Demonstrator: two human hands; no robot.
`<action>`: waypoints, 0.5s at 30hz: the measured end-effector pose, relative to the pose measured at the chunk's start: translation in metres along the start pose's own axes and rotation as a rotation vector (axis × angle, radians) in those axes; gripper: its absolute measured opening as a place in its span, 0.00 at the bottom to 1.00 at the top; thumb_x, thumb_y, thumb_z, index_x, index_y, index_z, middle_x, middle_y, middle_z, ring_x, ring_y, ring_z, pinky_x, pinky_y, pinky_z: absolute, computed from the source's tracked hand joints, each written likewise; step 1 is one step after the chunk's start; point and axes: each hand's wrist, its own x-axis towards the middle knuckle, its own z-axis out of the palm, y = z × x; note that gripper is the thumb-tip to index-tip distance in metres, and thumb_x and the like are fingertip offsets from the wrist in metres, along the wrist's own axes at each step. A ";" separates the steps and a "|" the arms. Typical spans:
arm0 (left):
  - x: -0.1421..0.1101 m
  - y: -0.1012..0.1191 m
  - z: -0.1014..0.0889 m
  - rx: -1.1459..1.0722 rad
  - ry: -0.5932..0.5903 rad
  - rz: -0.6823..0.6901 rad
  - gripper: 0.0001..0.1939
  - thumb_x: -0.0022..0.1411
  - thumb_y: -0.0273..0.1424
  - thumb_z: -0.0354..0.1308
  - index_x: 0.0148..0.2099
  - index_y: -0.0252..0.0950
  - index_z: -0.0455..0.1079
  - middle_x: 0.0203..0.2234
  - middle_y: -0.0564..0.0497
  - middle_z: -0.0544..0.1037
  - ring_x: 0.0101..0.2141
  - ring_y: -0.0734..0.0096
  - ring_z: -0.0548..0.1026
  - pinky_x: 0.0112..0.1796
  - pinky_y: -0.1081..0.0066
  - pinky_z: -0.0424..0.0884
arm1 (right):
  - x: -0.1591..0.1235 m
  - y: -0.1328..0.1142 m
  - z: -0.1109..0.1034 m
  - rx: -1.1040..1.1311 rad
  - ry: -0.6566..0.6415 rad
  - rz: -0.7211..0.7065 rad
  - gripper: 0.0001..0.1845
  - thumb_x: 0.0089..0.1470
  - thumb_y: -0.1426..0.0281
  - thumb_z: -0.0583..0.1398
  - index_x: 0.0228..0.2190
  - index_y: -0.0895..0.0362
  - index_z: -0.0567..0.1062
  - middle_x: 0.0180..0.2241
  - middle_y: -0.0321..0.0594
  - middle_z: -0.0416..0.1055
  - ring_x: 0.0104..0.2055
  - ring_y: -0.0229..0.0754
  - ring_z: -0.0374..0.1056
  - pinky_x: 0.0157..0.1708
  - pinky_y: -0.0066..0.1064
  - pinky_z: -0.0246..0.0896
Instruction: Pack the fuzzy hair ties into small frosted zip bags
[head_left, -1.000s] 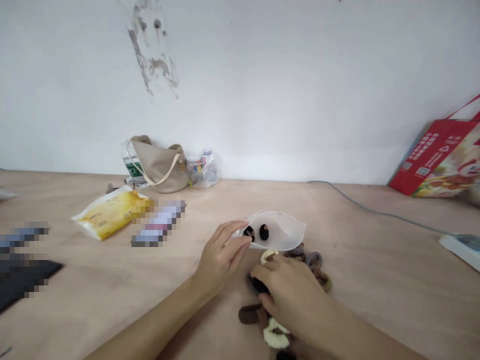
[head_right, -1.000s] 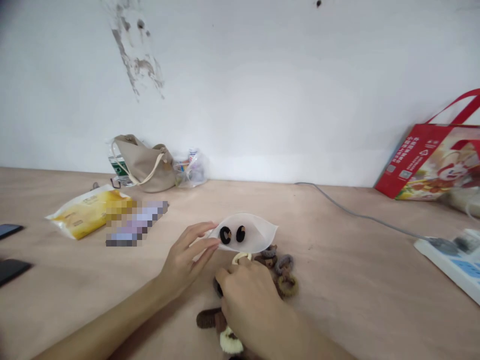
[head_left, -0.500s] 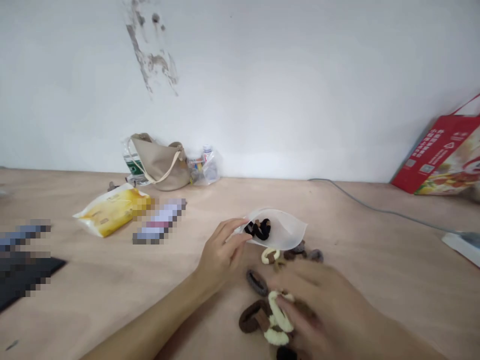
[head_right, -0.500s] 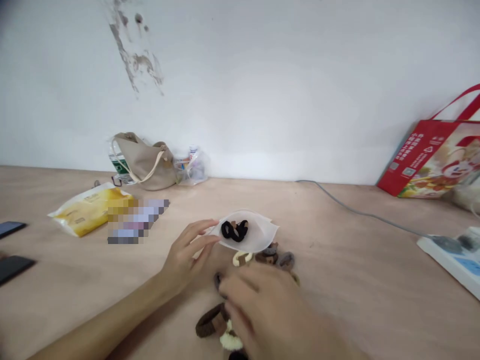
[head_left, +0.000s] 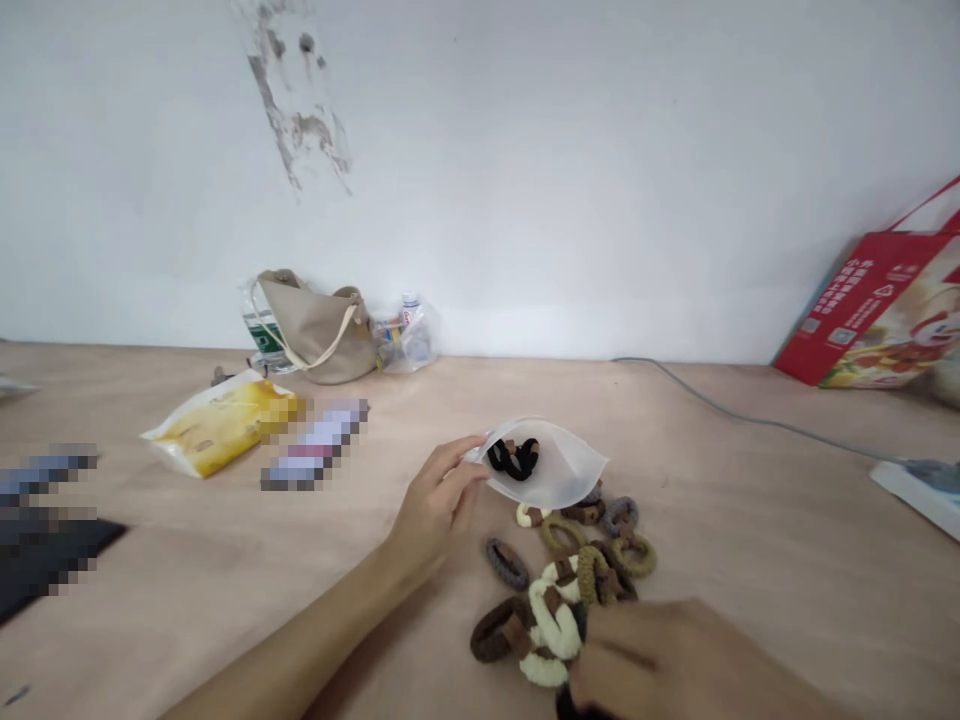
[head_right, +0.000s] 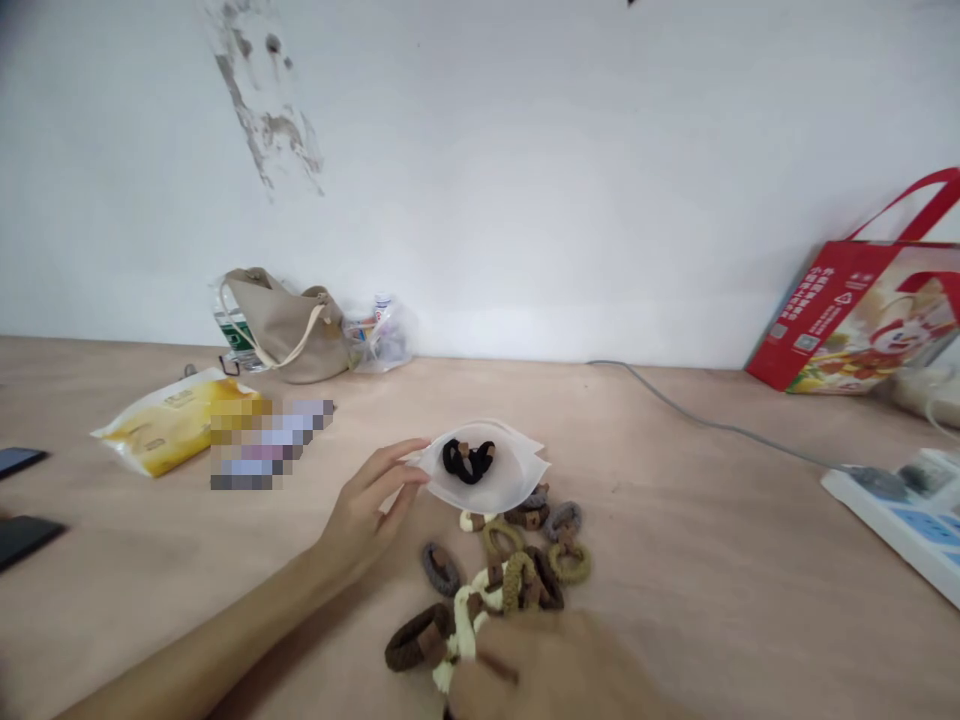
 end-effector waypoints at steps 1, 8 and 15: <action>0.000 0.000 0.000 -0.001 -0.004 -0.005 0.11 0.59 0.18 0.48 0.36 0.36 0.68 0.45 0.43 0.72 0.44 0.66 0.73 0.41 0.67 0.73 | 0.006 0.000 -0.011 -0.007 0.059 0.055 0.08 0.52 0.75 0.56 0.31 0.48 0.70 0.31 0.31 0.73 0.30 0.39 0.71 0.28 0.26 0.65; -0.001 0.001 -0.001 -0.024 -0.023 -0.020 0.11 0.60 0.18 0.48 0.37 0.37 0.67 0.46 0.43 0.72 0.46 0.66 0.71 0.42 0.65 0.73 | 0.018 0.003 -0.023 -0.025 0.171 0.172 0.09 0.53 0.76 0.53 0.33 0.51 0.69 0.33 0.35 0.72 0.31 0.39 0.69 0.27 0.28 0.62; -0.001 0.001 0.000 0.003 -0.009 0.001 0.12 0.57 0.17 0.49 0.38 0.38 0.67 0.46 0.45 0.71 0.47 0.64 0.69 0.43 0.63 0.72 | 0.014 0.000 0.019 -0.247 0.126 -0.083 0.10 0.44 0.78 0.62 0.30 0.53 0.71 0.31 0.32 0.74 0.29 0.41 0.70 0.25 0.30 0.62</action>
